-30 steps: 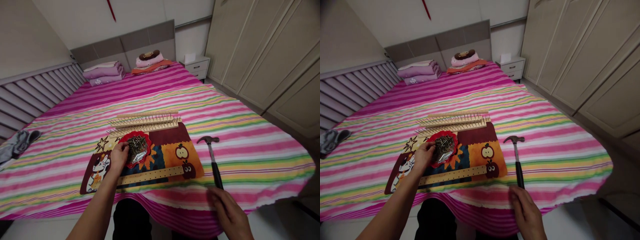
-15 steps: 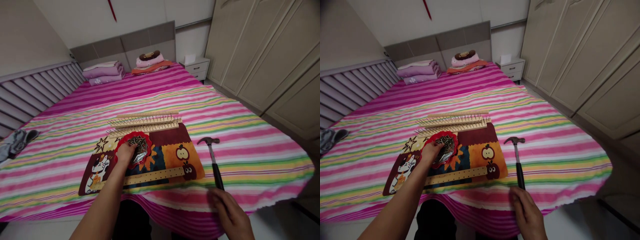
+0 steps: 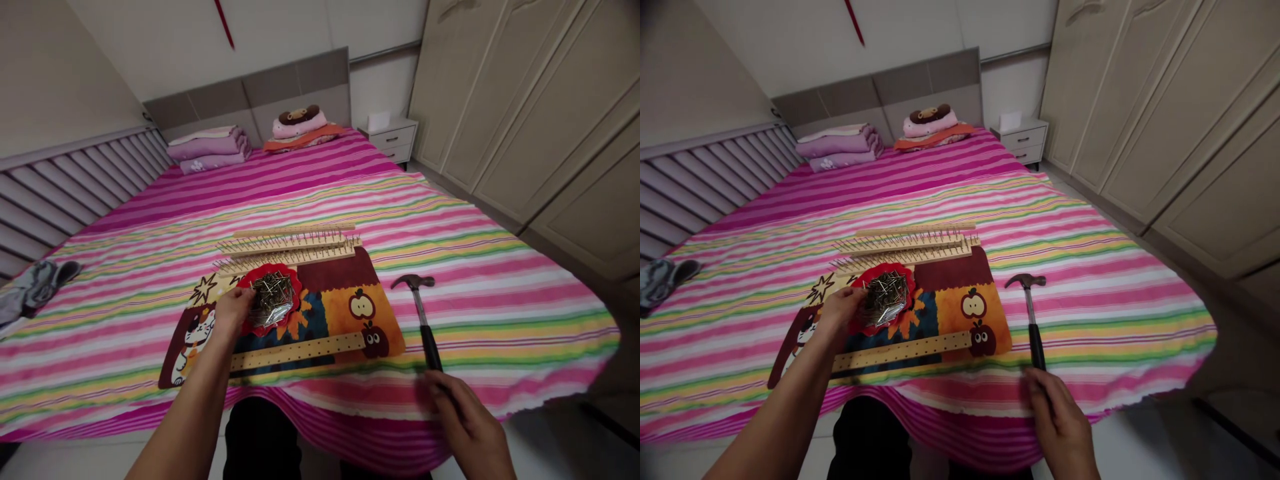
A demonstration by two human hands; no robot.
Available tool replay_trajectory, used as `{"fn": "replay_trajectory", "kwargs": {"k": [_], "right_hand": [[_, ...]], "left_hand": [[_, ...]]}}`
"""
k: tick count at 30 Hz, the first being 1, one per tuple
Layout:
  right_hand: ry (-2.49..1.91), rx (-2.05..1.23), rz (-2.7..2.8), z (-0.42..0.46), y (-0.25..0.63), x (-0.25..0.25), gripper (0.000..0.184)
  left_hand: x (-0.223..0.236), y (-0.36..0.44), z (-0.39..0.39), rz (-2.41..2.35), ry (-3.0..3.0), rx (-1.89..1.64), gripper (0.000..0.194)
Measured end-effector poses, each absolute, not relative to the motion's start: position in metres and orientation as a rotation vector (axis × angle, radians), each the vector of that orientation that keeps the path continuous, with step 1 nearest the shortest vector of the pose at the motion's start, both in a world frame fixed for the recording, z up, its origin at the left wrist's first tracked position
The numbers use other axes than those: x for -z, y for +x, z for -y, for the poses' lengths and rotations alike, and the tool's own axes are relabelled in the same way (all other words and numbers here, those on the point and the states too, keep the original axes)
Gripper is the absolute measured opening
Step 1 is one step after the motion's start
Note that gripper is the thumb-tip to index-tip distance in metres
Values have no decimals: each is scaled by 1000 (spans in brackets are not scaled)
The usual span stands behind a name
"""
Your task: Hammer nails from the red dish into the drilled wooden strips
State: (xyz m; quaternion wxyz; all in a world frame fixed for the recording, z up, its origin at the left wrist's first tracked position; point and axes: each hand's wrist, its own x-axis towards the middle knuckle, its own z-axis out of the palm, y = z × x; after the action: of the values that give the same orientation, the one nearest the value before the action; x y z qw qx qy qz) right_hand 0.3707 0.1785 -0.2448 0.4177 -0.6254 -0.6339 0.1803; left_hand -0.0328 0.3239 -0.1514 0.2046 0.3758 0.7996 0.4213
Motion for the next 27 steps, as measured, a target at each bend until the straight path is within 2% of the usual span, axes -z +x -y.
{"fn": "replay_trajectory", "kwargs": {"k": [8, 12, 16, 22, 27], "right_hand": [[-1836, -561, 1553, -212, 380, 229, 41], [-1882, -633, 1552, -230, 374, 220, 48], [-1913, -708, 1494, -251, 369, 213, 37], [-1829, -881, 1178, -259, 365, 210, 22], [-1554, -1179, 881, -231, 352, 209, 23]], "left_hand": [[142, -26, -296, -1844, 723, -1467, 29], [121, -6, -286, -1683, 561, -1460, 34], [116, 24, -269, -1641, 720, -1325, 34], [135, 71, -248, -1553, 971, -1126, 37], [146, 89, -244, -1467, 827, -1094, 48]]}}
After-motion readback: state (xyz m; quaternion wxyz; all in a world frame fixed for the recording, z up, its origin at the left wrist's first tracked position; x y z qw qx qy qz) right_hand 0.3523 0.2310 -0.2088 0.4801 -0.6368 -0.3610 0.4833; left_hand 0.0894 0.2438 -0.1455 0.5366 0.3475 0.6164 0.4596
